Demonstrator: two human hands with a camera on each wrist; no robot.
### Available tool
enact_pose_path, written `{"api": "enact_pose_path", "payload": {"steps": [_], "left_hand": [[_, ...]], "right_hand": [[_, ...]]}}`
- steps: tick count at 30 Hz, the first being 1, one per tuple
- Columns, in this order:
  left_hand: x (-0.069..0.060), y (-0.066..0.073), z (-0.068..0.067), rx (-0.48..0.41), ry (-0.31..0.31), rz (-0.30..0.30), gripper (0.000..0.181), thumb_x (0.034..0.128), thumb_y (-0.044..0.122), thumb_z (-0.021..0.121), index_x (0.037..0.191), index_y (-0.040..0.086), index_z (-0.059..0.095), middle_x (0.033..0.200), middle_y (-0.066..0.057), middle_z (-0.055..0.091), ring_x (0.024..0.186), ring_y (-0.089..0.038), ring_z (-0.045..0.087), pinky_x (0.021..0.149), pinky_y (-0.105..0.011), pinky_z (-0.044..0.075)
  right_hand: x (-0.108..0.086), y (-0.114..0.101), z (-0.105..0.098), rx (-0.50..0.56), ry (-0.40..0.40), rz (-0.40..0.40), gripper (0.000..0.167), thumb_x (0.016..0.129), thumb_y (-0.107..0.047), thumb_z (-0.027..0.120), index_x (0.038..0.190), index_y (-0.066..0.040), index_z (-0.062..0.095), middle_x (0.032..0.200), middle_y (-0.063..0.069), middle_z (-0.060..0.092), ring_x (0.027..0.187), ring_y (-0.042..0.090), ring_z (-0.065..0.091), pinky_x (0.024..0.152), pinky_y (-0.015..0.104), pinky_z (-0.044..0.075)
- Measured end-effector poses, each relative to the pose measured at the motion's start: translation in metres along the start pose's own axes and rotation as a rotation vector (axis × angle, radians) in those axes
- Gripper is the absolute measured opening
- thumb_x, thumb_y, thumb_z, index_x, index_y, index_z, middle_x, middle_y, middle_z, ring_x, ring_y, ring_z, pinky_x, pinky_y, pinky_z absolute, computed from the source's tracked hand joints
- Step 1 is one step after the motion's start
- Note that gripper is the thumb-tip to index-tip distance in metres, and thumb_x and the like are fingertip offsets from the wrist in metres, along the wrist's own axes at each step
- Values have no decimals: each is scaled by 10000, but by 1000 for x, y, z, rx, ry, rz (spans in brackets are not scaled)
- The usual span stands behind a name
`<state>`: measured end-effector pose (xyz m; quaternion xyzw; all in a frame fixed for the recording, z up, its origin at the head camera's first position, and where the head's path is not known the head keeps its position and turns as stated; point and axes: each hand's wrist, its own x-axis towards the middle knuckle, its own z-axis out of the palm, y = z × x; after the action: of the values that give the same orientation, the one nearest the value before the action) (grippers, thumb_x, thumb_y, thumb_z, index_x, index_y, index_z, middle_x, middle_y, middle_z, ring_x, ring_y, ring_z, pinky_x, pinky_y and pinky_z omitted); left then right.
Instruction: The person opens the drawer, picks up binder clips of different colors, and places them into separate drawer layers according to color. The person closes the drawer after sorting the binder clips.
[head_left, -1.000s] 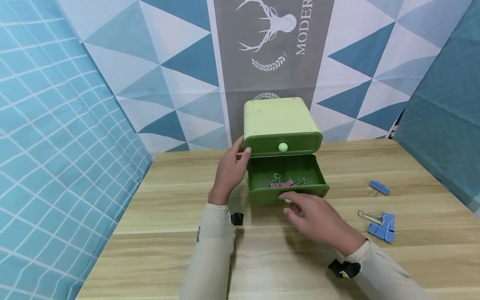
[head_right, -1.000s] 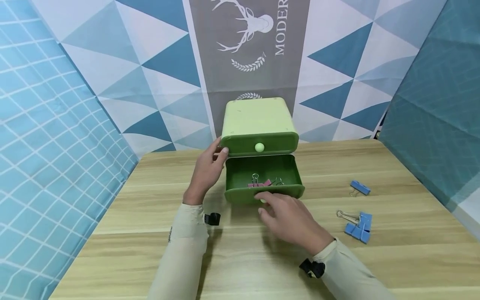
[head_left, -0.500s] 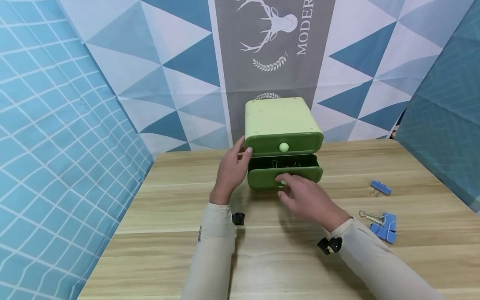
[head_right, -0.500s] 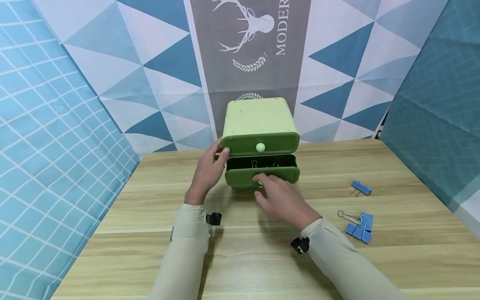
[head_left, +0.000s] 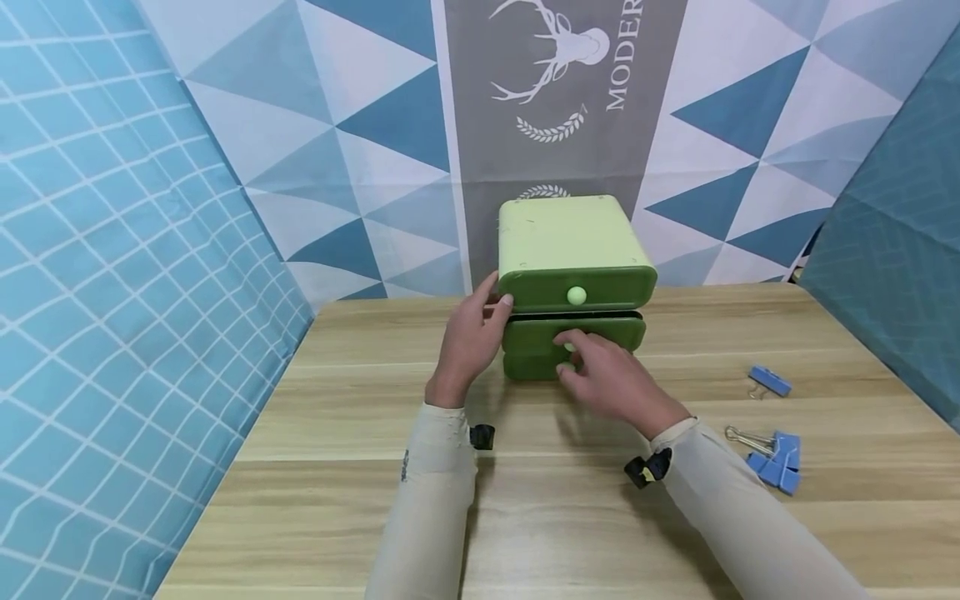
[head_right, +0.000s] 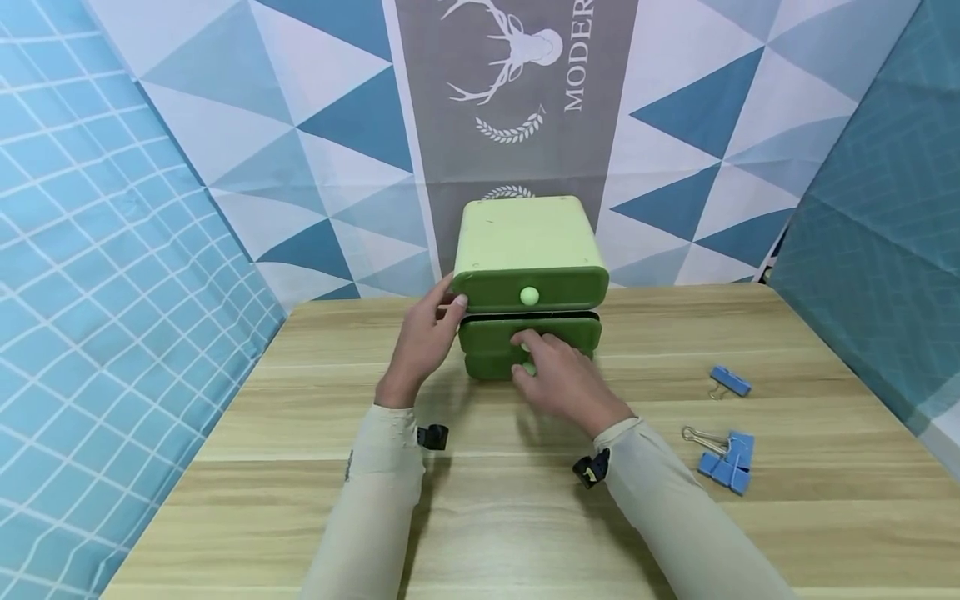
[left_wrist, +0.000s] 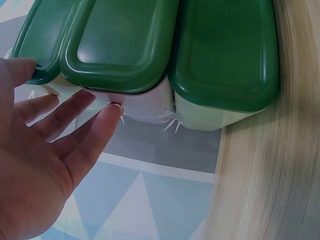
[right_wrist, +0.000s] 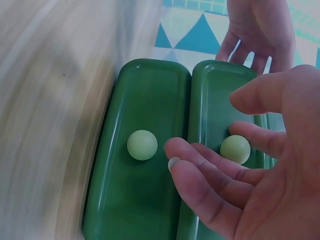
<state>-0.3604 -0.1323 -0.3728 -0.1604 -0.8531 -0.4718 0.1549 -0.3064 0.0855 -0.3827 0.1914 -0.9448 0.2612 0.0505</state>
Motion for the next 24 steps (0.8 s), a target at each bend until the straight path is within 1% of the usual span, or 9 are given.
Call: {"api": "enact_pose_path", "payload": {"steps": [4, 9, 13, 17, 20, 24], "left_hand": [[0, 0, 0, 5, -6, 1, 602, 1042, 470, 489, 1573, 214, 369, 1314, -53, 621, 1127, -214, 634, 942, -421, 512], [-1, 0, 0, 7, -9, 7, 637, 1017, 422, 575, 1575, 203, 360, 1294, -53, 628, 1114, -214, 647, 920, -425, 526], [1, 0, 1, 14, -14, 39, 680, 982, 336, 664, 1577, 211, 358, 1287, -58, 637, 1109, -236, 656, 881, -404, 545], [2, 0, 1, 34, -18, 70, 757, 925, 215, 752, 1574, 211, 360, 1270, -66, 647, 1097, -251, 667, 887, -405, 547], [1, 0, 1, 55, -17, 56, 802, 899, 147, 775, 1578, 173, 348, 1255, -73, 652, 1094, -239, 672, 901, -411, 542], [1, 1, 1, 80, -18, 43, 802, 903, 115, 765, 1580, 137, 336, 1247, -78, 654, 1101, -230, 671, 894, -394, 545]], "right_hand": [[3, 2, 0, -1, -7, 2, 385, 1000, -287, 589, 1362, -164, 542, 1092, 79, 640, 964, 230, 619, 801, 452, 514], [7, 4, 1, 10, -2, 4, 381, 999, -278, 604, 1357, -164, 538, 1108, 94, 638, 984, 255, 623, 806, 464, 513], [9, 5, 0, 10, 5, 0, 383, 999, -281, 601, 1354, -152, 539, 1100, 79, 635, 985, 249, 620, 809, 462, 512], [11, 6, -1, -25, 5, 1, 394, 1001, -299, 588, 1363, -150, 540, 1087, 72, 626, 958, 236, 610, 787, 460, 511], [11, 6, -4, -80, 10, -4, 396, 999, -299, 577, 1369, -160, 550, 1098, 84, 627, 960, 245, 615, 764, 474, 516], [9, 2, -10, -170, 67, -31, 402, 987, -283, 577, 1371, -164, 575, 1102, 114, 639, 918, 247, 623, 693, 472, 525]]}}
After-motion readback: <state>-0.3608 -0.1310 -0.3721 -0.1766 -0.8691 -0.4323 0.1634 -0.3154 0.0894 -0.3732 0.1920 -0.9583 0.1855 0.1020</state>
